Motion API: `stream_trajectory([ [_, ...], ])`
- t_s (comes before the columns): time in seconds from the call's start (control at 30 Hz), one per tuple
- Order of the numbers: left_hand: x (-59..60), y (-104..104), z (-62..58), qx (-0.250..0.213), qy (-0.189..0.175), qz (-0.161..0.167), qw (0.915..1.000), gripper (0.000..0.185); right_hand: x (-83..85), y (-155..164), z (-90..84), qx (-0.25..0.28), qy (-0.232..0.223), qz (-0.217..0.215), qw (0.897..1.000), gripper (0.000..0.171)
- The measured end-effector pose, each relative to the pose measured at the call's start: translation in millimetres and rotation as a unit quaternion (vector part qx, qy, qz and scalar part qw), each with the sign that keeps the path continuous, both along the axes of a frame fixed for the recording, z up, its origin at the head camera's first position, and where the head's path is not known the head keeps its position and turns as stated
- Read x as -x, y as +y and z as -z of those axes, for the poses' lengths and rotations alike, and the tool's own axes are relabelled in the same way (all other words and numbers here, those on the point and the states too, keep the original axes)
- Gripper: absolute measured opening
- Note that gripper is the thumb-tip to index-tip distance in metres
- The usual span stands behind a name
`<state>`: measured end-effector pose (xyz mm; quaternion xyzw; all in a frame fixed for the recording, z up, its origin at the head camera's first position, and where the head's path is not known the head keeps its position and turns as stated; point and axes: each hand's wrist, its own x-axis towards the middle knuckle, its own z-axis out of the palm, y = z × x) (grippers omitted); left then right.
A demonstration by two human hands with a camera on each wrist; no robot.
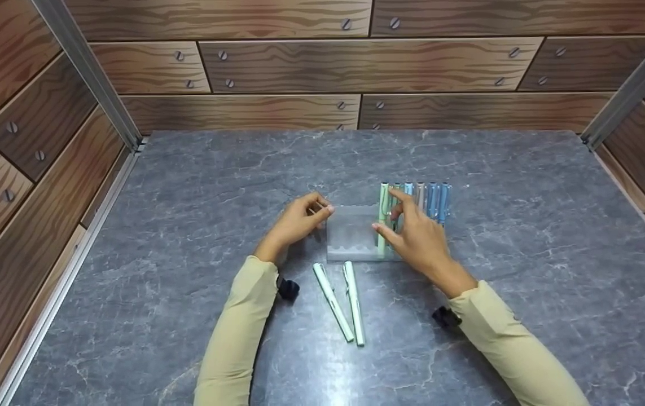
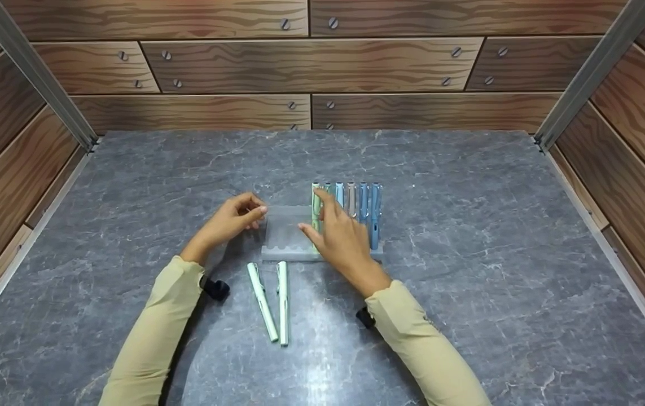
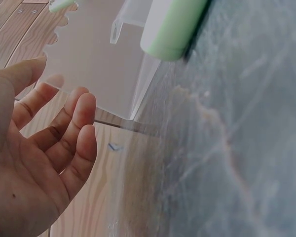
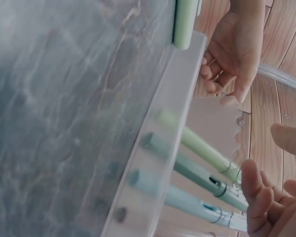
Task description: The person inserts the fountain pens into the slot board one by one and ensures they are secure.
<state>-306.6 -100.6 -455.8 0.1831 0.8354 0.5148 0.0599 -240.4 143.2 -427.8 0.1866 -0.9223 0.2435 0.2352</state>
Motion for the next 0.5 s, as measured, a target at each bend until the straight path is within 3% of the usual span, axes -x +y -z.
stream_trajectory([
  [0.5, 1.9, -0.3, 1.3, 0.007, 0.005, 0.0, 1.0, 0.024, -21.9, -12.0, -2.8, -0.02, -0.122, -0.05, 0.991, 0.078],
])
